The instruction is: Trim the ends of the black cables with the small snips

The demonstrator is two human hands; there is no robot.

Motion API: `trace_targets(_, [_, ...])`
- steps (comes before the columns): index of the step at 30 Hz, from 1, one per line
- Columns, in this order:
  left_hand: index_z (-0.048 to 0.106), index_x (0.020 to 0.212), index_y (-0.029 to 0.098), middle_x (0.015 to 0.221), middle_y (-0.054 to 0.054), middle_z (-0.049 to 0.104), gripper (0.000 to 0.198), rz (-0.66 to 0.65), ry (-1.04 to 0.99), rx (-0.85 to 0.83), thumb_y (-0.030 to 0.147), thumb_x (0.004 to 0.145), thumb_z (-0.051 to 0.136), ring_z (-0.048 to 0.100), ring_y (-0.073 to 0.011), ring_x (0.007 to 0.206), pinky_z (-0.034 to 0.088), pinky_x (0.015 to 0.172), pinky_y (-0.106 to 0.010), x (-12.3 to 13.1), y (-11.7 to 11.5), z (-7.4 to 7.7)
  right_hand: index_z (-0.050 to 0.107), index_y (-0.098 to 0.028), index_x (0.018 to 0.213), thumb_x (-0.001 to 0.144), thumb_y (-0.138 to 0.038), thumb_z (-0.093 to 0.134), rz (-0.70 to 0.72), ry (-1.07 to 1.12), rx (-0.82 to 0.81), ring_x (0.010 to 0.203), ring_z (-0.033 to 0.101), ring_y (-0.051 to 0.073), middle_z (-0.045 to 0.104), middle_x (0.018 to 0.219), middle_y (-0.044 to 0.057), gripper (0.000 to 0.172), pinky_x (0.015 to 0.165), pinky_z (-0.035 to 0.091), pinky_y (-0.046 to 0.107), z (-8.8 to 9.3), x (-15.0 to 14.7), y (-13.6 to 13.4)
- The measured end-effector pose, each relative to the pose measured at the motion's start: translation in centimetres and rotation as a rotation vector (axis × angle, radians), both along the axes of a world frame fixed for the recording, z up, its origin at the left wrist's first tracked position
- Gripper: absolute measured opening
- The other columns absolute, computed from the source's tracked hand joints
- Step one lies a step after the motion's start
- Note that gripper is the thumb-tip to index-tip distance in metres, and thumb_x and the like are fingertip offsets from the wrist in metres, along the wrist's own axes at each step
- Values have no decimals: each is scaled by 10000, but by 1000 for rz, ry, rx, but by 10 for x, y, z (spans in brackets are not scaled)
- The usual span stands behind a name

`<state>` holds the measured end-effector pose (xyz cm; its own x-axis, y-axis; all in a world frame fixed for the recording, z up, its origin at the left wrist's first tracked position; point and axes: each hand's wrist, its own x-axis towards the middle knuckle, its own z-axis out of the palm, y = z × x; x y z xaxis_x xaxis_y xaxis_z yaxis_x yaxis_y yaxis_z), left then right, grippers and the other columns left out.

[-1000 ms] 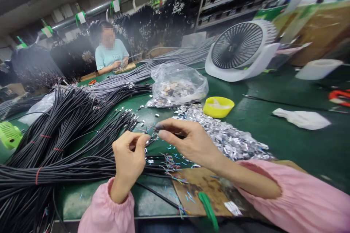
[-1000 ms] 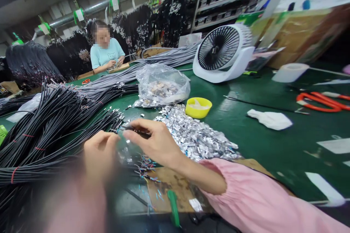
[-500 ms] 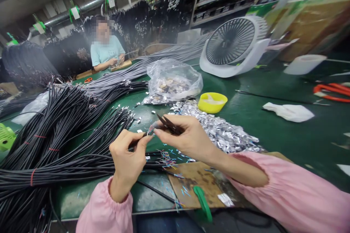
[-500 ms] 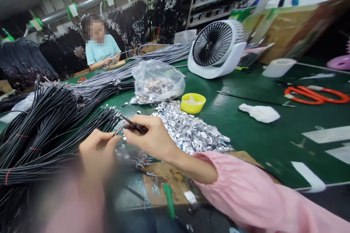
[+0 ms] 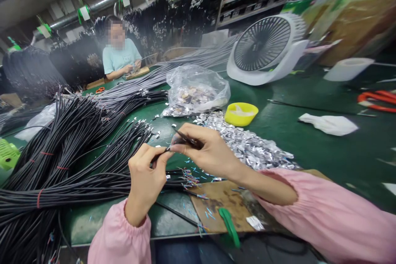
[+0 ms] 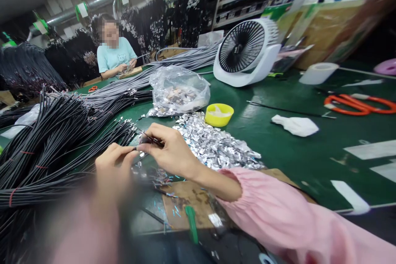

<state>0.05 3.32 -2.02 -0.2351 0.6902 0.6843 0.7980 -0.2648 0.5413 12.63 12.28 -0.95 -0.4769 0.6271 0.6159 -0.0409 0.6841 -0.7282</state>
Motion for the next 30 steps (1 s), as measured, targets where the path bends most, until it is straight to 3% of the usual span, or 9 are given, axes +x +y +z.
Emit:
trace_targets(7, [628,595,175,545,20,580,257,-130,-110,-191,172,831,525,515,-89,509,387,504,-204,-6,2,6,506,-178,642,731,-524,607,312,-3,-215,551,412,115,462,591,-17,371,505,349,257,2,-2,6])
trace_targets(9, [626,595,171,543,16,581,237,-128,-192,-230,193,816,543,518,-96,504,386,491,-207,-5,2,6,487,-179,621,743,-468,604,283,-47,-180,559,397,116,451,586,-16,335,516,330,259,2,-3,7])
trace_targets(12, [625,627,172,585,17,577,130,-59,-252,-144,216,749,625,517,-101,536,388,497,-205,-3,3,4,450,-182,620,737,-442,600,169,-51,-238,554,366,112,407,571,-27,323,516,307,256,-1,-6,5])
trace_targets(15, [603,599,174,587,20,547,148,-32,-257,-58,237,721,659,489,-99,542,375,500,-207,-3,4,2,438,-188,728,769,-505,529,368,-62,-472,445,267,82,295,519,-77,333,427,246,232,-3,-7,2])
trace_targets(17, [613,606,172,587,14,555,153,-63,-292,-99,248,734,646,493,-103,541,378,505,-212,-4,5,3,426,-192,758,798,-456,493,445,-86,-424,428,252,82,288,520,-80,275,413,228,231,-3,-7,2])
trace_targets(21, [640,620,165,569,4,583,207,-119,-267,-233,248,793,561,502,-105,521,369,501,-216,-6,4,7,402,-198,685,757,-153,469,155,-113,148,557,369,121,414,628,-10,109,509,286,254,1,-4,7])
trace_targets(23, [638,607,163,555,4,581,274,-123,-242,-250,270,825,514,486,-98,496,349,480,-215,-6,3,8,407,-198,698,742,-87,440,52,-108,300,581,392,128,436,653,2,125,528,300,256,2,-3,11])
trace_targets(27, [627,594,159,547,7,581,290,-121,-268,-225,282,827,508,484,-91,476,341,458,-206,-4,1,10,397,-202,698,817,-174,448,-195,18,157,540,387,114,422,615,-17,132,507,312,245,2,0,15])
trace_targets(30, [633,609,162,571,0,603,238,-92,-284,-174,261,805,542,525,-101,511,374,481,-203,-2,0,9,424,-193,671,853,-344,482,-78,-37,34,493,345,92,381,566,-41,243,460,297,227,4,2,12])
